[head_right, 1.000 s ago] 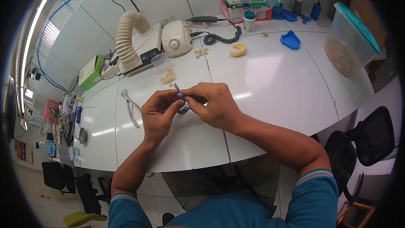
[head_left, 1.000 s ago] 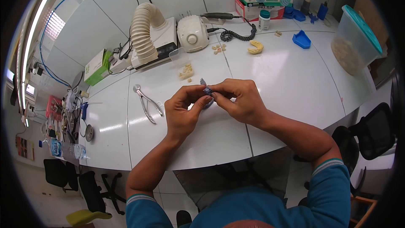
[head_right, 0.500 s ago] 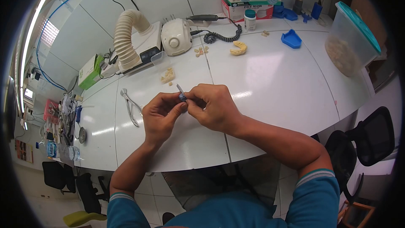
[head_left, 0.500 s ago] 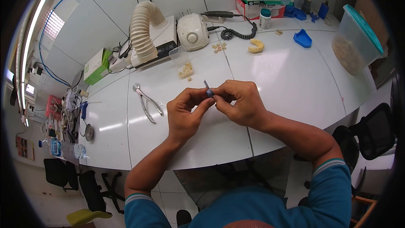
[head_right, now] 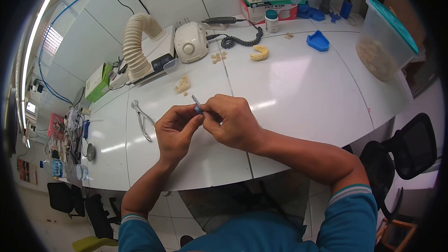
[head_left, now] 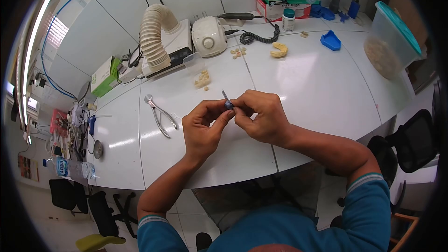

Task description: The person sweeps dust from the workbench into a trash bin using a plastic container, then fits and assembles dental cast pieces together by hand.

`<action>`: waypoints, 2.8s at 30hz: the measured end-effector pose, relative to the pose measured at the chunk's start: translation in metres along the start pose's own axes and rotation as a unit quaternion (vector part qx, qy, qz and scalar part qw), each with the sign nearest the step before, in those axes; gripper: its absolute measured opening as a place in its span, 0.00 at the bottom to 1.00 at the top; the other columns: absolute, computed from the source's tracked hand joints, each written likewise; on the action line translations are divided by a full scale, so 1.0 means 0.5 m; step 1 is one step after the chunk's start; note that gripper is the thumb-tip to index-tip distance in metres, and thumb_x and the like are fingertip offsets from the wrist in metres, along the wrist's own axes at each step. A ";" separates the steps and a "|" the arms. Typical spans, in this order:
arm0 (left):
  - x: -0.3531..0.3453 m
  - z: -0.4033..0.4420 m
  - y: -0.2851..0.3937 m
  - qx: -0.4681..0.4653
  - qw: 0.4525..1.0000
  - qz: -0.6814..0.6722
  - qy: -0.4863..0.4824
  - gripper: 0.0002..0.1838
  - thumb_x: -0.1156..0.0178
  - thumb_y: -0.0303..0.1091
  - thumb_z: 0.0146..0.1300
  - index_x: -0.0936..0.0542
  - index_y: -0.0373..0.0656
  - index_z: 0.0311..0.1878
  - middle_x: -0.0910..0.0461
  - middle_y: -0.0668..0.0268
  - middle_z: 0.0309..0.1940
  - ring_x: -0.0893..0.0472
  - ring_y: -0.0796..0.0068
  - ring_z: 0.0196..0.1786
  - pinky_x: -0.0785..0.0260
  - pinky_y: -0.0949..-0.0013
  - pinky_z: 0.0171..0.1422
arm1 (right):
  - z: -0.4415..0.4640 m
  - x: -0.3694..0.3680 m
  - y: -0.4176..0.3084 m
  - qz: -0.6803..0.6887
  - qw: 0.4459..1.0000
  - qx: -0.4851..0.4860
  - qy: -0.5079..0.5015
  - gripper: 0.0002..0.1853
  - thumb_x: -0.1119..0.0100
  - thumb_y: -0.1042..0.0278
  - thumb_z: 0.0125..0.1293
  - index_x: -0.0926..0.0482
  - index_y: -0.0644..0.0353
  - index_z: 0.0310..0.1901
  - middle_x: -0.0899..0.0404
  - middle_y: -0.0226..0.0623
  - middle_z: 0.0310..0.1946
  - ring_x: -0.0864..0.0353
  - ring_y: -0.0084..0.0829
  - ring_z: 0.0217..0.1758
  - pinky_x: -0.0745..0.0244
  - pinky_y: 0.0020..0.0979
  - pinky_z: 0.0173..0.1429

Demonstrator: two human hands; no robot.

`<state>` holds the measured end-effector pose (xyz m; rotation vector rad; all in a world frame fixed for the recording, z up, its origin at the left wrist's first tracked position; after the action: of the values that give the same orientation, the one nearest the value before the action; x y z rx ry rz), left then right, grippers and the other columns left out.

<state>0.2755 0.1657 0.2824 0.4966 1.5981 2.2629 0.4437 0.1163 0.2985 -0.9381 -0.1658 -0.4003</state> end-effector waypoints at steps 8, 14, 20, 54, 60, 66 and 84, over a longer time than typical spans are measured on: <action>-0.003 0.002 -0.002 -0.003 1.000 -0.002 0.005 0.12 0.30 0.18 0.74 0.16 0.30 0.58 0.09 0.58 0.50 0.10 0.73 0.53 0.15 0.67 0.64 | 0.002 0.000 0.001 0.023 0.999 -0.023 0.011 0.05 0.30 0.77 0.67 0.14 0.70 0.41 0.13 0.45 0.32 0.10 0.34 0.31 0.15 0.34 0.37; -0.005 0.003 0.001 0.000 1.000 0.001 0.006 0.12 0.30 0.19 0.75 0.16 0.30 0.59 0.09 0.59 0.50 0.10 0.74 0.53 0.16 0.67 0.64 | 0.004 -0.001 0.012 0.044 0.998 -0.054 0.003 0.04 0.30 0.77 0.68 0.14 0.70 0.40 0.13 0.43 0.30 0.12 0.28 0.29 0.18 0.31 0.35; -0.003 0.002 -0.004 0.002 1.000 -0.003 -0.009 0.14 0.30 0.19 0.74 0.17 0.30 0.60 0.10 0.60 0.52 0.11 0.73 0.55 0.18 0.66 0.67 | 0.002 -0.003 0.017 0.054 0.997 -0.056 0.002 0.05 0.30 0.77 0.68 0.14 0.70 0.41 0.13 0.42 0.29 0.13 0.26 0.28 0.19 0.31 0.34; 0.017 0.026 -0.011 0.033 0.995 -0.094 0.001 0.14 0.31 0.27 0.78 0.20 0.34 0.61 0.11 0.59 0.48 0.12 0.76 0.45 0.17 0.70 0.51 | 0.020 0.002 -0.005 0.009 1.000 -0.001 -0.012 0.06 0.32 0.78 0.70 0.11 0.68 0.46 0.11 0.46 0.36 0.08 0.37 0.35 0.13 0.34 0.40; 0.010 0.023 -0.007 0.031 0.996 -0.077 -0.014 0.11 0.32 0.28 0.80 0.18 0.34 0.59 0.11 0.62 0.48 0.12 0.78 0.48 0.16 0.72 0.54 | 0.019 0.002 -0.004 0.003 1.000 -0.010 -0.015 0.06 0.31 0.77 0.70 0.11 0.69 0.45 0.11 0.45 0.35 0.08 0.37 0.34 0.14 0.35 0.40; 0.025 0.029 -0.014 0.045 0.997 -0.056 -0.009 0.11 0.32 0.32 0.80 0.17 0.36 0.57 0.11 0.63 0.46 0.13 0.79 0.47 0.18 0.73 0.52 | 0.021 0.002 -0.001 -0.022 0.999 0.038 -0.032 0.09 0.29 0.77 0.68 0.11 0.68 0.49 0.12 0.44 0.35 0.08 0.37 0.35 0.13 0.36 0.41; 0.021 0.034 -0.016 0.063 0.987 -0.130 -0.064 0.19 0.26 0.25 0.73 0.21 0.39 0.61 0.14 0.65 0.50 0.13 0.77 0.53 0.17 0.67 0.62 | 0.034 0.011 -0.014 -0.015 0.996 0.052 -0.066 0.21 0.26 0.79 0.65 0.13 0.62 0.60 0.13 0.41 0.42 0.08 0.37 0.43 0.09 0.34 0.51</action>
<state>0.2744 0.1871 0.2812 0.4276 1.6428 1.9099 0.4466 0.1249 0.3153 -0.8599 -0.3194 -0.3529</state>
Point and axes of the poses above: each hand's wrist, its own z-axis towards the middle knuckle, its own x-axis out of the back of the hand, y = z × x, the point moved 6 cm from there along z, towards the middle knuckle
